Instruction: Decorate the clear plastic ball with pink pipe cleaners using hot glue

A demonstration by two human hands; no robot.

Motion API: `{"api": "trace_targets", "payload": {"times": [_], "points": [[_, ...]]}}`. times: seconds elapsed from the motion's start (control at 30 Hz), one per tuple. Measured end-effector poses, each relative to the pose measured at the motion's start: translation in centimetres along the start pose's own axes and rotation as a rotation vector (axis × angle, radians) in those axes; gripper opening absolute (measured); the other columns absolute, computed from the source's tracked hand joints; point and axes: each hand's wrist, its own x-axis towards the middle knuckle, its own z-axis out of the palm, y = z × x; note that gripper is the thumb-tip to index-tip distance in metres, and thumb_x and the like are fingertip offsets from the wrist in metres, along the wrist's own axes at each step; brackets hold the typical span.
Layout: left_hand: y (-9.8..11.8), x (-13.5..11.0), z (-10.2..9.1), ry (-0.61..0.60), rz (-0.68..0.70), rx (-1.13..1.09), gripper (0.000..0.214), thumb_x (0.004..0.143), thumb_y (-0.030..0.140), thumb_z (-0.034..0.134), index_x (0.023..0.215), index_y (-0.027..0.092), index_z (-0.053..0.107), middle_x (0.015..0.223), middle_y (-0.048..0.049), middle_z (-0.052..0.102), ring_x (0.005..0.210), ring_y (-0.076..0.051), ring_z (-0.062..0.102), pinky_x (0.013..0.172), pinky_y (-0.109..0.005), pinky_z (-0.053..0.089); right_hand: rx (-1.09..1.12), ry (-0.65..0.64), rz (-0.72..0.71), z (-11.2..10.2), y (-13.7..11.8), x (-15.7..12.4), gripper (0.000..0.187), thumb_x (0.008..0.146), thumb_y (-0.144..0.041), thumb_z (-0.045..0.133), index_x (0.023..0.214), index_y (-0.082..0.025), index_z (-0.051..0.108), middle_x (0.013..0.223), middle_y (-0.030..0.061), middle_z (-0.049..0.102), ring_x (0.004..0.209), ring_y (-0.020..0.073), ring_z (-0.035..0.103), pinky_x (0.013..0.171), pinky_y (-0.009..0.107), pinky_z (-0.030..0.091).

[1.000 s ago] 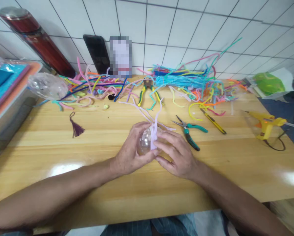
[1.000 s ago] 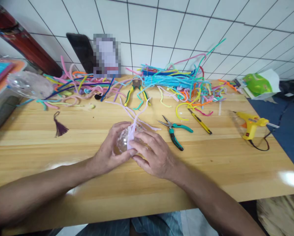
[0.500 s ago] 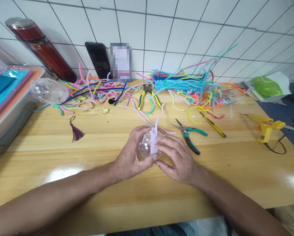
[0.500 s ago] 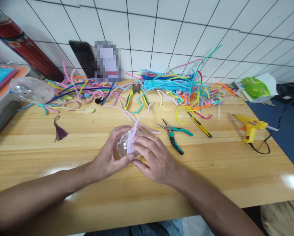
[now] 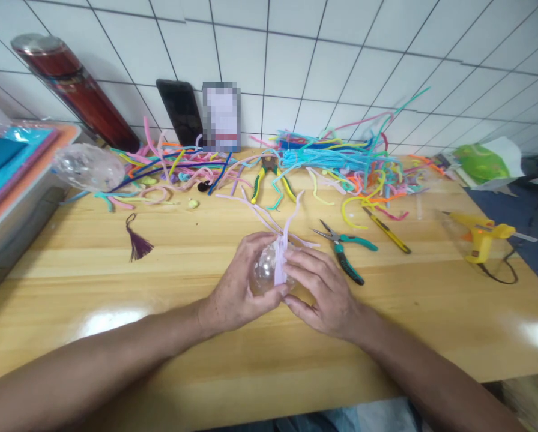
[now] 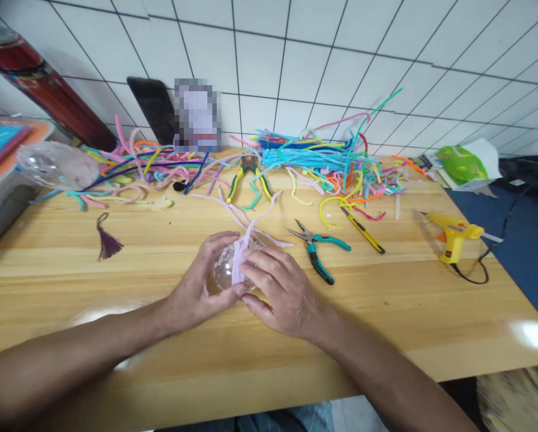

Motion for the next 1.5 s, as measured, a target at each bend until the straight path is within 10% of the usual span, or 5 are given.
{"api": "trace_targets", "payload": {"times": [0.57, 1.5], "points": [[0.02, -0.12, -0.8, -0.079, -0.061, -0.122, 0.056, 0.107, 0.041, 0.058, 0.159, 0.03, 0.042, 0.153, -0.0146, 0.051, 0.147, -0.034, 0.05, 0.123, -0.057, 0.045, 0.017, -0.001, 0.031, 0.24, 0.1, -0.06, 0.055, 0.101, -0.03, 0.074, 0.151, -0.019, 0.056, 0.138, 0.0155, 0.074, 0.138, 0.0304, 0.066, 0.114, 0.051, 0.059], [-0.32, 0.34, -0.74, -0.092, -0.049, -0.021, 0.077, 0.092, 0.036, 0.081, 0.158, 0.029, 0.041, 0.152, -0.0161, 0.054, 0.144, -0.035, 0.054, 0.122, -0.058, 0.048, 0.062, -0.011, 0.046, 0.29, 0.59, -0.02, 0.066, 0.101, -0.027, 0.073, 0.161, -0.02, 0.047, 0.146, 0.0174, 0.071, 0.142, 0.0302, 0.065, 0.118, 0.053, 0.055]]}}
